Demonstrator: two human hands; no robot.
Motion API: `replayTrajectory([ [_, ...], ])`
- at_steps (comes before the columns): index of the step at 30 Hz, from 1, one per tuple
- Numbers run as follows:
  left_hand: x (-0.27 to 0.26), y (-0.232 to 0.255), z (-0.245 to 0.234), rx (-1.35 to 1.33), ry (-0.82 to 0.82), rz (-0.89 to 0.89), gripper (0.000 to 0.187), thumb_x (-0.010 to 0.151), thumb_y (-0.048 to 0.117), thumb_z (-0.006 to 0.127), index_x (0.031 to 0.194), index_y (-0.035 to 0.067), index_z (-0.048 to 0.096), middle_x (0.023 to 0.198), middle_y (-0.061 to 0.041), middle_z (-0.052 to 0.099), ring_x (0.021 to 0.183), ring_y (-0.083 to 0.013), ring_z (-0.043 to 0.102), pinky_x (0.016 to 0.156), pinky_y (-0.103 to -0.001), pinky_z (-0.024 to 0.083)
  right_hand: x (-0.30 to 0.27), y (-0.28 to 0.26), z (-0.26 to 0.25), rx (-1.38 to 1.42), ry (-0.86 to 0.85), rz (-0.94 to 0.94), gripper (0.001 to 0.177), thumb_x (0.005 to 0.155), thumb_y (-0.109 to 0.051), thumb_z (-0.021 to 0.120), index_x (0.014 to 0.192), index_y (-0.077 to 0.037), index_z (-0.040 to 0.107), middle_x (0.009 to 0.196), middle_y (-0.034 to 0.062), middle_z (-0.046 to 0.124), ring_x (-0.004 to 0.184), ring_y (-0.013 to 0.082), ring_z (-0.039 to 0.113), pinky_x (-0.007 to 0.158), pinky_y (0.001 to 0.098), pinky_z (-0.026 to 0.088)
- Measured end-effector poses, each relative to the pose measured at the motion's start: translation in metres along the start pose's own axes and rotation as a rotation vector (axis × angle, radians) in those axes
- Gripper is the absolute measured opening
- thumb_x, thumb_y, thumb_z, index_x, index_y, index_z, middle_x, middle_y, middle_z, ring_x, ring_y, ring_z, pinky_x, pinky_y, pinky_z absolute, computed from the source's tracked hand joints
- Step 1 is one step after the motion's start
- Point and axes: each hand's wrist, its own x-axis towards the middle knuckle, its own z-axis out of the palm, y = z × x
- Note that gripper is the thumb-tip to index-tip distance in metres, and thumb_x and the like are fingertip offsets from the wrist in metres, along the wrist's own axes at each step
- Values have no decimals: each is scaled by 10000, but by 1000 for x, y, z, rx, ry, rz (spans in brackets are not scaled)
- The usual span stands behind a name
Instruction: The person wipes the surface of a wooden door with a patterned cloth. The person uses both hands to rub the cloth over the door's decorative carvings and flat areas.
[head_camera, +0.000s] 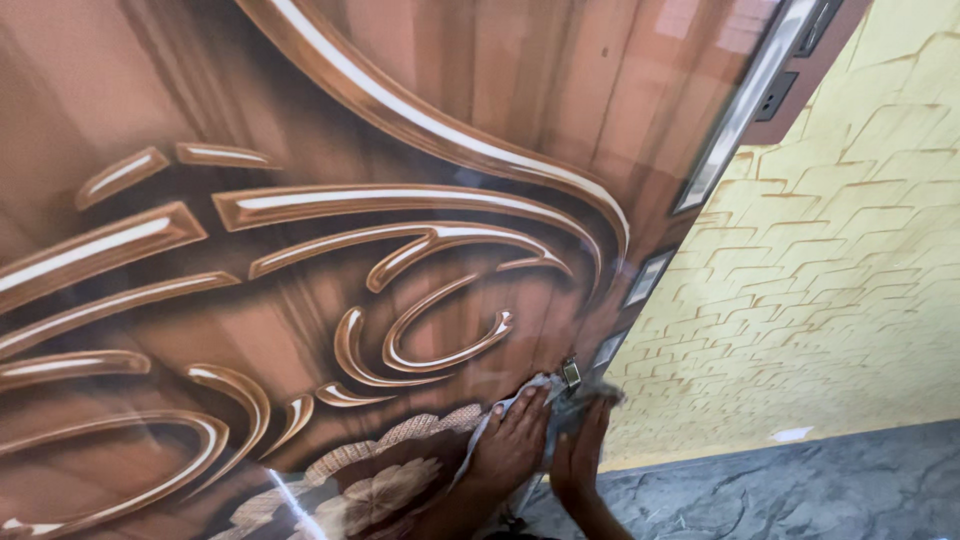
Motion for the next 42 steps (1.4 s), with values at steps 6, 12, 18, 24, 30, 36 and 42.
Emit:
replayTrajectory([
  [6, -7, 19, 34, -170, -143, 38, 539, 974, 234, 432, 1459, 24, 542, 1646, -81, 402, 1572, -235, 285, 1185, -475, 303, 41, 44, 6, 12, -32, -61, 704, 1051, -283, 376, 1561, 160, 174, 1657, 404, 92, 1559, 533, 114, 1267, 534, 130],
  [12, -33, 38, 87, -316, -181, 51, 598, 967, 176, 430, 1504, -81, 481, 1636, -237, 376, 1543, -293, 314, 1199, -477, 289, 16, 71, 18, -111, -168, -28, 766, 986, -232, 466, 1548, 165, 129, 1630, 410, 103, 1524, 547, 116, 1238, 536, 161],
  [18, -60, 37, 91, -534, -73, 68, 527, 1017, 148, 531, 1451, -140, 444, 1580, -297, 403, 1519, -374, 366, 1231, -519, 272, -32, 52, 32, -51, -227, 69, 808, 907, -80, 555, 1541, 134, 103, 1606, 441, 27, 1488, 595, 58, 1172, 557, 259],
  [24, -61, 25, 51, -942, -429, -62, 713, 877, 164, 648, 1419, -205, 370, 1520, -347, 359, 1475, -424, 309, 1206, -535, 199, -40, 50, 32, -255, -389, -21, 664, 879, -71, 604, 1476, -10, 318, 1582, 427, 140, 1444, 662, 93, 1132, 549, 339],
  [30, -82, 19, 42, -961, -327, -102, 632, 921, -10, 469, 1531, -133, 361, 1628, -291, 343, 1528, -394, 303, 1267, -482, 214, -62, 27, 48, -96, -410, 13, 666, 852, -82, 630, 1445, 82, 375, 1483, 420, 299, 1362, 674, 244, 1103, 575, 368],
  [36, -121, 12, 34, -731, -423, -63, 653, 939, 99, 503, 1554, -77, 367, 1650, -231, 336, 1551, -336, 295, 1255, -487, 199, -73, 0, 52, -176, -500, 96, 688, 879, -142, 615, 1441, 97, 300, 1496, 501, 147, 1367, 672, 216, 1119, 569, 362],
  [42, -172, -9, 4, -261, -432, 15, 687, 909, 248, 508, 1542, 26, 361, 1644, -143, 337, 1537, -285, 257, 1204, -506, 202, -95, -45, 49, 10, -406, 100, 762, 872, -98, 518, 1523, 137, 200, 1621, 422, 37, 1477, 602, 162, 1156, 511, 317],
])
